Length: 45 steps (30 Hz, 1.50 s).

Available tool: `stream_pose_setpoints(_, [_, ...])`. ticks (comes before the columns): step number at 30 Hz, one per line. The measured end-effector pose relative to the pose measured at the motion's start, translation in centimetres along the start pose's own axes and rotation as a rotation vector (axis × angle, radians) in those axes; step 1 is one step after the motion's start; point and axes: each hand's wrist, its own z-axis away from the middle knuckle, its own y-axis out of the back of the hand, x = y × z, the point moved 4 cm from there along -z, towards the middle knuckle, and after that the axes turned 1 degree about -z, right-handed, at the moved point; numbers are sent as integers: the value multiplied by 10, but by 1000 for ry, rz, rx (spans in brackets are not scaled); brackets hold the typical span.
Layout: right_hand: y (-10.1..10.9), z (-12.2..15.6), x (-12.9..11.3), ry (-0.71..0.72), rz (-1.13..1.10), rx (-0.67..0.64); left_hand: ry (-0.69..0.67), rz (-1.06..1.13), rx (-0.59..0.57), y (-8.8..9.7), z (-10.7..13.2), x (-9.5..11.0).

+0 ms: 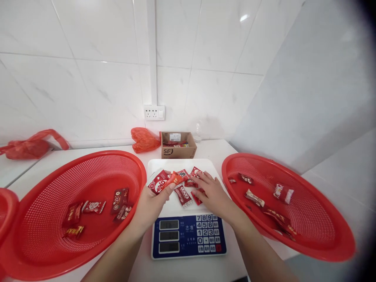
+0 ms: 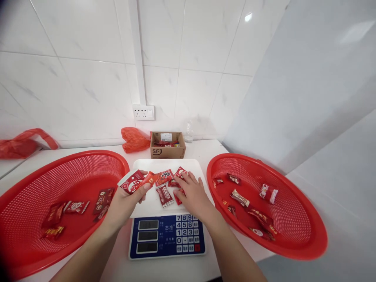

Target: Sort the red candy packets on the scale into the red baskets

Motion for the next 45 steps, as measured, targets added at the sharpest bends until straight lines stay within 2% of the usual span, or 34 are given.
stream_pose_setpoints(3, [-2,16,11,12,-42,41,-11,-89,-88,-7,-1,1])
stream_pose_setpoints(6, [-5,32,12,70,-138,129,-3,-224,-180,-14,-1,-4])
stream_pose_setpoints(9, [-7,41,3,125,-190,184,31,-398,-214,-17,0,-14])
stream_pose_setpoints(12, [-11,40,-12,191,-185,156,-3,-481,-207,-18,-1,-19])
stream_pose_setpoints(17, [-16,36,-35,269,-146,59,-61,-473,-193,-16,-2,-16])
stream_pose_setpoints(21, [-14,40,-36,267,-120,6,-98,-428,-134,-12,-2,-9])
stream_pose_setpoints(25, [-12,43,-30,240,-101,41,-112,-337,-78,-9,-2,-1])
stream_pose_setpoints(30, [-11,44,-30,241,-142,97,-45,-239,-33,-8,-2,-3])
stream_pose_setpoints(35, [0,41,-34,253,-322,120,-29,-192,-49,-8,-2,-10])
stream_pose_setpoints(41, [16,23,-20,160,-395,320,-35,-234,-127,-12,-1,-8])
stream_pose_setpoints(45, [17,26,-23,179,-410,302,-65,-290,-213,-16,1,-4])
